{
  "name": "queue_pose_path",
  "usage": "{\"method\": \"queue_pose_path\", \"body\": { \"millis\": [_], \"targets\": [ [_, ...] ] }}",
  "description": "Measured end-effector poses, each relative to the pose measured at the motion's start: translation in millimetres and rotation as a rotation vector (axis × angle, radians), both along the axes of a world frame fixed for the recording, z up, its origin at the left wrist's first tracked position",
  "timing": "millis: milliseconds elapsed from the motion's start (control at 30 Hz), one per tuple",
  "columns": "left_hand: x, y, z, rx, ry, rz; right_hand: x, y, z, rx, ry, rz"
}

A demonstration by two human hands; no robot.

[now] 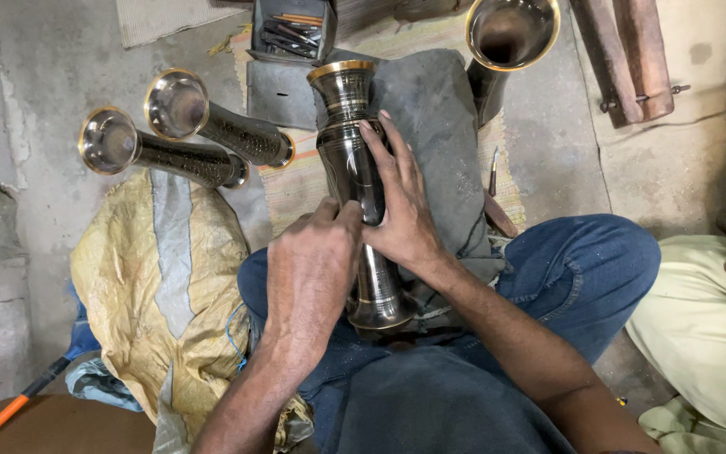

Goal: The person sits on the floor and uses a small metal tool to polish the surface of a silver-colored metal vase. They rotate the vase and work on different sections, including the neck and body, while other similar vases lie nearby.

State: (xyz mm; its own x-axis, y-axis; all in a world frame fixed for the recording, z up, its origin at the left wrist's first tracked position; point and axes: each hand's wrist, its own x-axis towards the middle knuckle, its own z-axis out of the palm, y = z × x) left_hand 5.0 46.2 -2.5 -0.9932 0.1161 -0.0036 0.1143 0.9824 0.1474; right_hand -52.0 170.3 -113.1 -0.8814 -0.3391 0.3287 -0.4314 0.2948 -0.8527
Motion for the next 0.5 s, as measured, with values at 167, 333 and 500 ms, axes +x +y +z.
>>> {"method": "queue_pose_path", "body": {
  "millis": [167, 333, 500],
  "targets": [
    [-3, -3, -2, 0.102, -0.010, 0.136, -1, 0, 2, 0.035, -0.025, 0.005],
    [-11, -29, -3, 0.307, -0.112, 0.382, -2, 1, 6, 0.054, -0.045, 0.015],
    [-16, -49, -11, 0.540, -0.100, 0.394, 0, -1, 8, 0.085, -0.067, 0.004]
  ]
}}
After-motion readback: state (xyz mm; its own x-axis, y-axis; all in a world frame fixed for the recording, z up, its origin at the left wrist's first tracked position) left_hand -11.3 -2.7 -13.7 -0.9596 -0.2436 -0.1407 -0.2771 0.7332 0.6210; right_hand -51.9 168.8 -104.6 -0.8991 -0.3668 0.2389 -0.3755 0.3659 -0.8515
